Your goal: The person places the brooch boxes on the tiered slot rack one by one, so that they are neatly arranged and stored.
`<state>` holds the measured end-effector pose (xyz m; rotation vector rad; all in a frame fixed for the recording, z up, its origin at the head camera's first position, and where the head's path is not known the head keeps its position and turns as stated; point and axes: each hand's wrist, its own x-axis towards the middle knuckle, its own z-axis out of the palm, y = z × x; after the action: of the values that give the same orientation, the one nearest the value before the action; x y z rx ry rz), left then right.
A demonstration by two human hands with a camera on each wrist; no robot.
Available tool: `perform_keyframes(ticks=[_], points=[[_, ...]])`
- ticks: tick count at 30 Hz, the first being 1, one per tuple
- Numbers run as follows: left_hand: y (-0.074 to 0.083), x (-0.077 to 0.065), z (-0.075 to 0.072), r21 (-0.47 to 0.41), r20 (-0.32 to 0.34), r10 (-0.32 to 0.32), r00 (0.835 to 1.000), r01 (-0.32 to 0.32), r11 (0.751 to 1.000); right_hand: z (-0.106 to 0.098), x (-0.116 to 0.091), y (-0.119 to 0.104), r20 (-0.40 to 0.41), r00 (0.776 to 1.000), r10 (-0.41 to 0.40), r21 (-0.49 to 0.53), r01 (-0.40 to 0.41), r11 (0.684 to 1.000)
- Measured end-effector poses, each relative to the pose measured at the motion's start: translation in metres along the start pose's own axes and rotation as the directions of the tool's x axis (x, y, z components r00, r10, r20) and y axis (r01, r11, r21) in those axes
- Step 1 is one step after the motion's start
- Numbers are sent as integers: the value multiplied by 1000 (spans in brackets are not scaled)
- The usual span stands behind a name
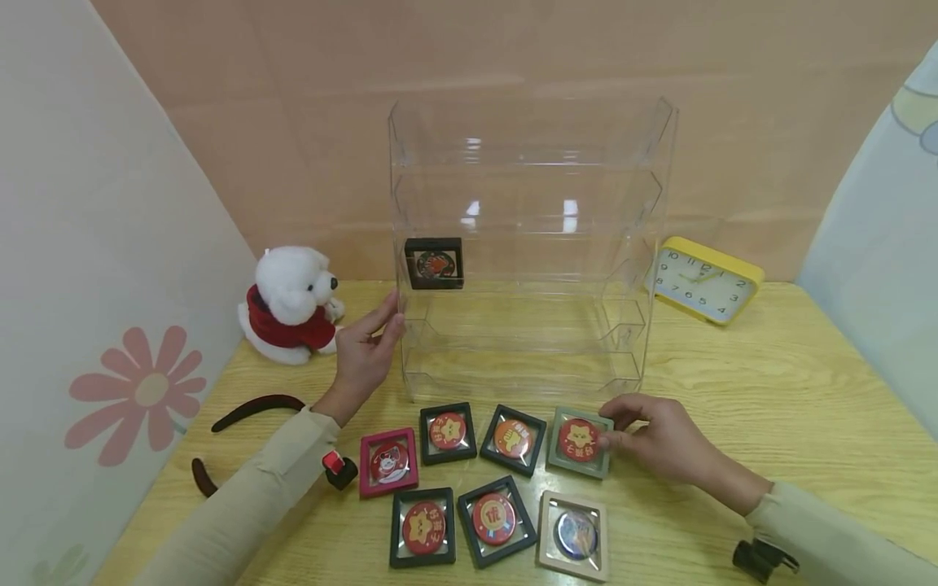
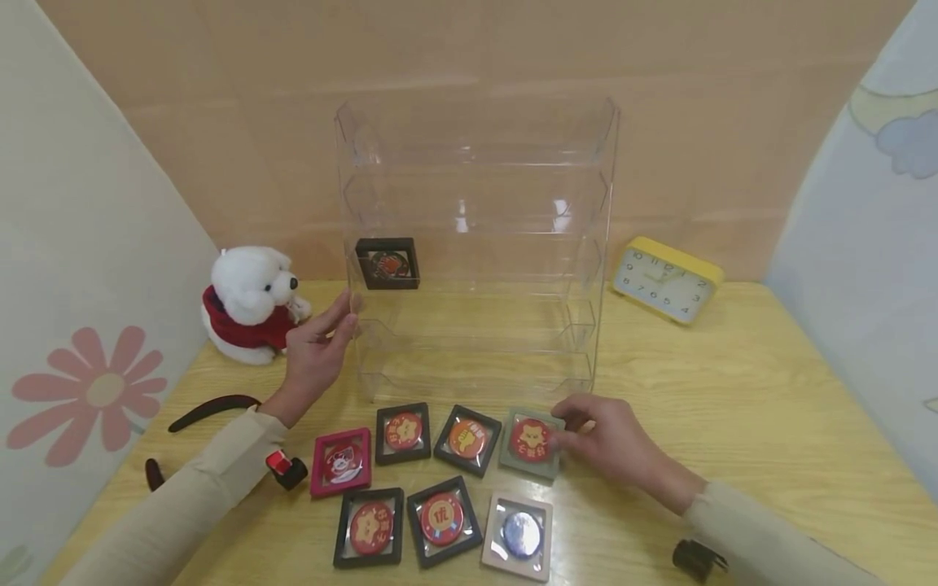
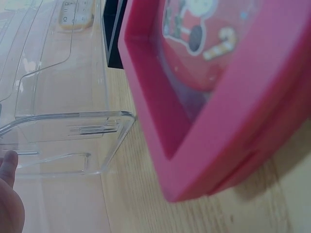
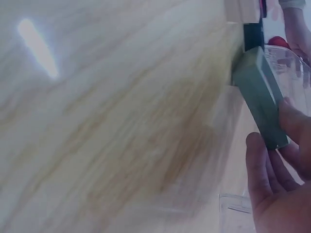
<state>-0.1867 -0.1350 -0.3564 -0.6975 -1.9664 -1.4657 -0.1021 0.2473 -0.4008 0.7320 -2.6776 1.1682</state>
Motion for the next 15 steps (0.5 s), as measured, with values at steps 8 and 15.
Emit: perform_keyframes(ticks=[8, 15], points=[[-1, 1, 0, 5, 3, 2, 1000, -2, 1000, -12, 2, 0, -59, 998, 9, 113, -2, 994], [-2, -1, 1, 7, -3, 7, 1000, -7, 1000, -17, 6, 0, -75, 997, -19, 156, 31, 987]])
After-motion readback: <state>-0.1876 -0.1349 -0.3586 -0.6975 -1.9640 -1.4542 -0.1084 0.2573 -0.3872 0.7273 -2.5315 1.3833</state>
